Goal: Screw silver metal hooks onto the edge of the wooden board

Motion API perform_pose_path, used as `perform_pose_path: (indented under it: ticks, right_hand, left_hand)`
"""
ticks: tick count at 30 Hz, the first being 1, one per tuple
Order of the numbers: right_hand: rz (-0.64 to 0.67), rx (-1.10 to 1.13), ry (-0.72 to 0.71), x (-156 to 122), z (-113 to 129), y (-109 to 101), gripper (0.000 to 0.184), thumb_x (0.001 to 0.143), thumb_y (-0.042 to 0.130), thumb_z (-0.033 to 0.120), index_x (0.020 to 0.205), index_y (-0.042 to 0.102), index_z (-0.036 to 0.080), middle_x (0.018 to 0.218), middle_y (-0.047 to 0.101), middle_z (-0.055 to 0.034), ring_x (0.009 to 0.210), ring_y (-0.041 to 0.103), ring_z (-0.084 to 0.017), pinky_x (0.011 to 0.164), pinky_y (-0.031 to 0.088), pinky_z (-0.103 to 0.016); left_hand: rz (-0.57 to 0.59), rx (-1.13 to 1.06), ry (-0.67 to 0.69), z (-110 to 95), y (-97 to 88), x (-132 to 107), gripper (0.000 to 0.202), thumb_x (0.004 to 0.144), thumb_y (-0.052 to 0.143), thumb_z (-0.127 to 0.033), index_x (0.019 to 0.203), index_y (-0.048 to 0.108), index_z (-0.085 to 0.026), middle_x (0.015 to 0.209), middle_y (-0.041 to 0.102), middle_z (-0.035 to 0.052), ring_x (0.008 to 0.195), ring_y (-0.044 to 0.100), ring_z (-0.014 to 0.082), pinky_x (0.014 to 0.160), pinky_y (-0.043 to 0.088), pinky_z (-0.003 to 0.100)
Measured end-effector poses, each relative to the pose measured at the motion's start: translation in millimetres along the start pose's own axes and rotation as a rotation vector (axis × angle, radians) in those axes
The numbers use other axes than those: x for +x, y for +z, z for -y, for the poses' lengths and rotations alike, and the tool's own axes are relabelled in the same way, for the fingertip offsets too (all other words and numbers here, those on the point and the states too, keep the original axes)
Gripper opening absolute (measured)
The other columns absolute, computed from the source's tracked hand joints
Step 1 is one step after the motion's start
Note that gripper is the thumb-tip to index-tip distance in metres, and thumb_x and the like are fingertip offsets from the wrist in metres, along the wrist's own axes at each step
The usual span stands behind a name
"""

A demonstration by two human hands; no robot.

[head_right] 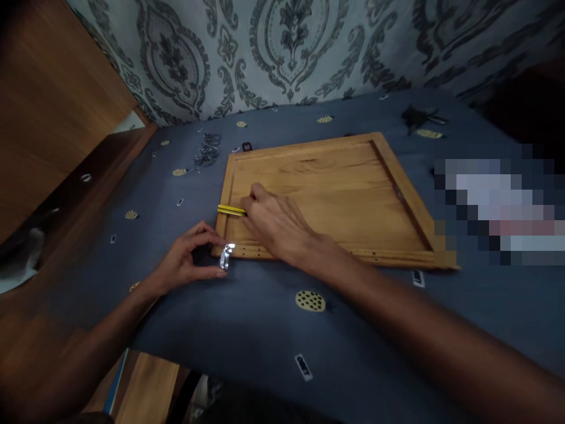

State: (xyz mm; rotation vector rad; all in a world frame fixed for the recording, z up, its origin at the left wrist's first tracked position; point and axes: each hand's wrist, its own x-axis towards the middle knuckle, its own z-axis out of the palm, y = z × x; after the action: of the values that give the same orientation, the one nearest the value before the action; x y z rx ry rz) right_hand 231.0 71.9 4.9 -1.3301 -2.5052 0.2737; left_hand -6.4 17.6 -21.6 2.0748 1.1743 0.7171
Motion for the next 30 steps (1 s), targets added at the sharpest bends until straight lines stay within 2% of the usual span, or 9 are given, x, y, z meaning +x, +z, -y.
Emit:
perform_pose_path:
  ticks: [5, 9, 10, 12, 14, 17, 22, 30]
  right_hand:
    - [-0.012, 0.033, 0.012, 11, -6, 7, 0.015, 0.094, 0.057, 0.017, 0.097, 0.072, 0.017, 0.098, 0.070, -0.0129, 0.068, 0.063, -0.023, 0.061, 0.041, -0.035]
    - [-0.175, 0.143, 0.018, 0, -8, -1, 0.010, 0.097, 0.055, 0.027, 0.099, 0.063, 0.020, 0.098, 0.068, -0.0113, 0.078, 0.065, -0.026, 0.067, 0.048, -0.039]
    - [-0.258, 0.211, 0.020, -6, -7, -4, 0.010, 0.100, 0.053, 0.030, 0.100, 0.060, 0.022, 0.096, 0.068, -0.0095, 0.082, 0.065, -0.026, 0.070, 0.050, -0.040]
    - [-0.398, 0.371, 0.035, -19, 0, -12, 0.017, 0.107, 0.043, 0.040, 0.106, 0.051, 0.025, 0.082, 0.063, -0.0024, 0.069, 0.063, -0.022, 0.064, 0.051, -0.038]
    - [-0.476, 0.735, 0.060, -32, 9, -16, 0.020, 0.105, 0.053, 0.047, 0.102, 0.049, 0.028, 0.079, 0.063, 0.0014, 0.062, 0.064, -0.018, 0.061, 0.053, -0.036]
    - [-0.505, 0.923, 0.103, -46, 22, -13, 0.024, 0.102, 0.059, 0.051, 0.099, 0.051, 0.029, 0.081, 0.065, 0.0020, 0.063, 0.066, -0.017, 0.062, 0.056, -0.035]
    - [-0.490, 1.006, 0.095, -52, 31, -3, 0.033, 0.098, 0.064, 0.059, 0.098, 0.054, 0.027, 0.080, 0.068, 0.0013, 0.065, 0.071, -0.018, 0.064, 0.060, -0.034]
    - [-0.397, 1.045, 0.074, -54, 35, 6, 0.028, 0.101, 0.062, 0.053, 0.099, 0.054, 0.027, 0.083, 0.071, -0.0002, 0.071, 0.074, -0.019, 0.068, 0.063, -0.034]
  left_hand:
    - [0.000, -0.014, 0.011, 1, 0.6, -1, 0.050, 0.074, 0.089, -0.055, 0.110, 0.076, -0.023, 0.100, 0.061, 0.0035, 0.094, 0.059, 0.0210, 0.087, 0.044, 0.036]
    - [0.007, -0.016, 0.002, 1, 0.6, 0, 0.049, 0.074, 0.089, -0.055, 0.109, 0.076, -0.023, 0.099, 0.060, 0.0033, 0.094, 0.059, 0.0210, 0.086, 0.046, 0.036]
    - [0.005, -0.017, 0.009, 0, 0.5, 1, 0.049, 0.074, 0.090, -0.054, 0.109, 0.076, -0.023, 0.100, 0.060, 0.0033, 0.094, 0.060, 0.0209, 0.086, 0.046, 0.036]
    - [0.000, -0.014, 0.023, 0, 0.3, 1, 0.048, 0.073, 0.090, -0.053, 0.108, 0.076, -0.023, 0.100, 0.060, 0.0031, 0.094, 0.060, 0.0206, 0.086, 0.046, 0.036]
    - [0.000, -0.009, 0.028, -1, 0.1, 1, 0.047, 0.073, 0.090, -0.053, 0.108, 0.076, -0.024, 0.099, 0.060, 0.0028, 0.093, 0.060, 0.0203, 0.085, 0.046, 0.036]
    - [0.004, -0.007, 0.025, -1, -0.3, 1, 0.046, 0.074, 0.090, -0.053, 0.107, 0.075, -0.024, 0.099, 0.061, 0.0030, 0.093, 0.060, 0.0204, 0.083, 0.047, 0.035]
    - [0.001, -0.012, 0.036, -2, -1.3, 1, 0.046, 0.075, 0.089, -0.053, 0.108, 0.075, -0.024, 0.100, 0.060, 0.0031, 0.093, 0.060, 0.0199, 0.085, 0.048, 0.034]
    - [0.003, -0.033, 0.036, -3, -0.8, 1, 0.049, 0.076, 0.087, -0.057, 0.107, 0.076, -0.022, 0.098, 0.060, 0.0034, 0.092, 0.059, 0.0196, 0.081, 0.048, 0.031]
